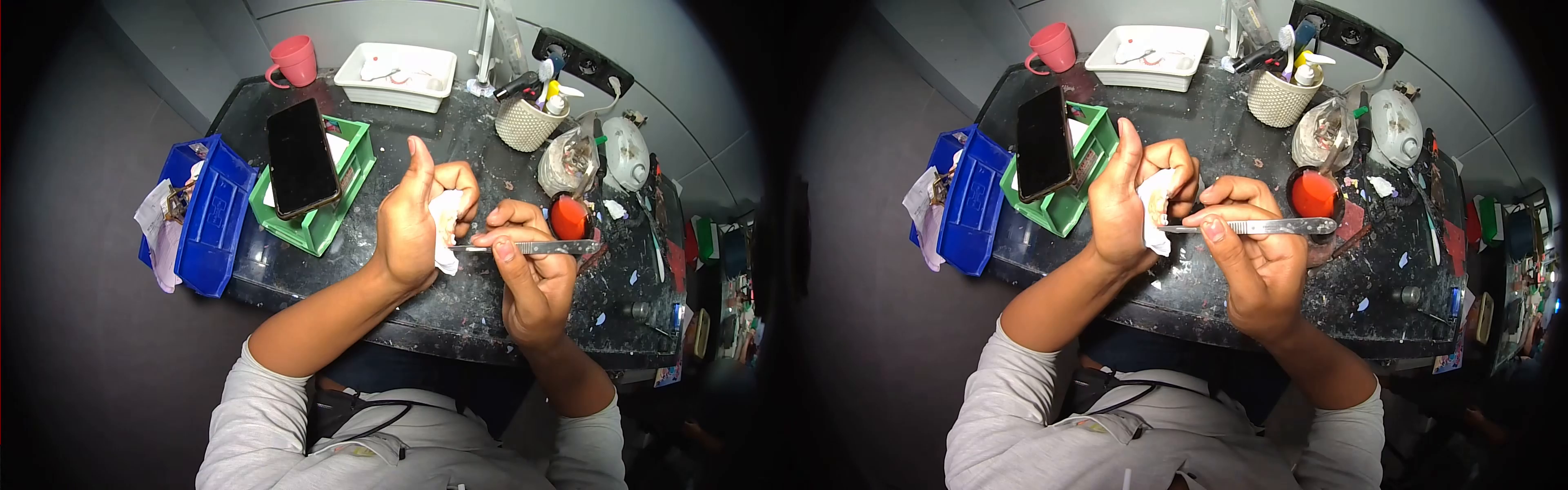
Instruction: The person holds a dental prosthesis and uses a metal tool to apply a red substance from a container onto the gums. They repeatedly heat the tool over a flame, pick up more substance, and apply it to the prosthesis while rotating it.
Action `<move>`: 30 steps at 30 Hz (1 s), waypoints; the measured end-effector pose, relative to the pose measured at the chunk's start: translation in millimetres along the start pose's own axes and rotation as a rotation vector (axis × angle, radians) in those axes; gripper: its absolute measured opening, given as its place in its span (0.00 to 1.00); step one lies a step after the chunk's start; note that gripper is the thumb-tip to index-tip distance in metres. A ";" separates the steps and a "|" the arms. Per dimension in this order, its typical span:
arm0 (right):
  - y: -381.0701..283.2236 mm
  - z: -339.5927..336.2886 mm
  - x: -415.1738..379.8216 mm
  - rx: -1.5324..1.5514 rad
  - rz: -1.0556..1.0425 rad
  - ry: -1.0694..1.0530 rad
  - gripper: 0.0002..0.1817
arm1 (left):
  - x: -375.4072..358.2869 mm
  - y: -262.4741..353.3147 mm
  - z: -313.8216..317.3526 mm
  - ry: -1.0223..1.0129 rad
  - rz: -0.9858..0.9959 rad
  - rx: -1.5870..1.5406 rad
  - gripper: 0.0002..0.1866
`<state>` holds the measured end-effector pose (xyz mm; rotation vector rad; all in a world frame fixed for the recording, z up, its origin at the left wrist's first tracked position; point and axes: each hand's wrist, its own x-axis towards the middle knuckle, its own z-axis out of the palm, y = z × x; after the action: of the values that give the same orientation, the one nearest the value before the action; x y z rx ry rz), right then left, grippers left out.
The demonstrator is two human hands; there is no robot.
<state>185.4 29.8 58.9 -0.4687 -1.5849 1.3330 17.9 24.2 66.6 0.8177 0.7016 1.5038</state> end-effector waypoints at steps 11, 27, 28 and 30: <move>0.4 -0.2 0.2 0.042 0.019 0.017 0.09 | -2.0 3.7 1.6 0.024 0.041 0.153 0.41; 4.7 -2.0 0.3 0.152 0.092 0.015 0.09 | -1.5 1.1 1.9 0.007 0.042 0.140 0.44; 4.9 -1.5 1.0 0.153 0.092 0.016 0.09 | -1.5 0.9 1.5 -0.006 0.038 0.126 0.44; 5.1 0.2 3.0 0.234 0.077 0.030 0.09 | -2.0 -0.5 1.5 -0.018 0.032 0.111 0.44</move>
<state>182.5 33.7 55.6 -0.4066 -1.3769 1.5406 19.5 22.2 66.9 0.9294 0.7671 1.4942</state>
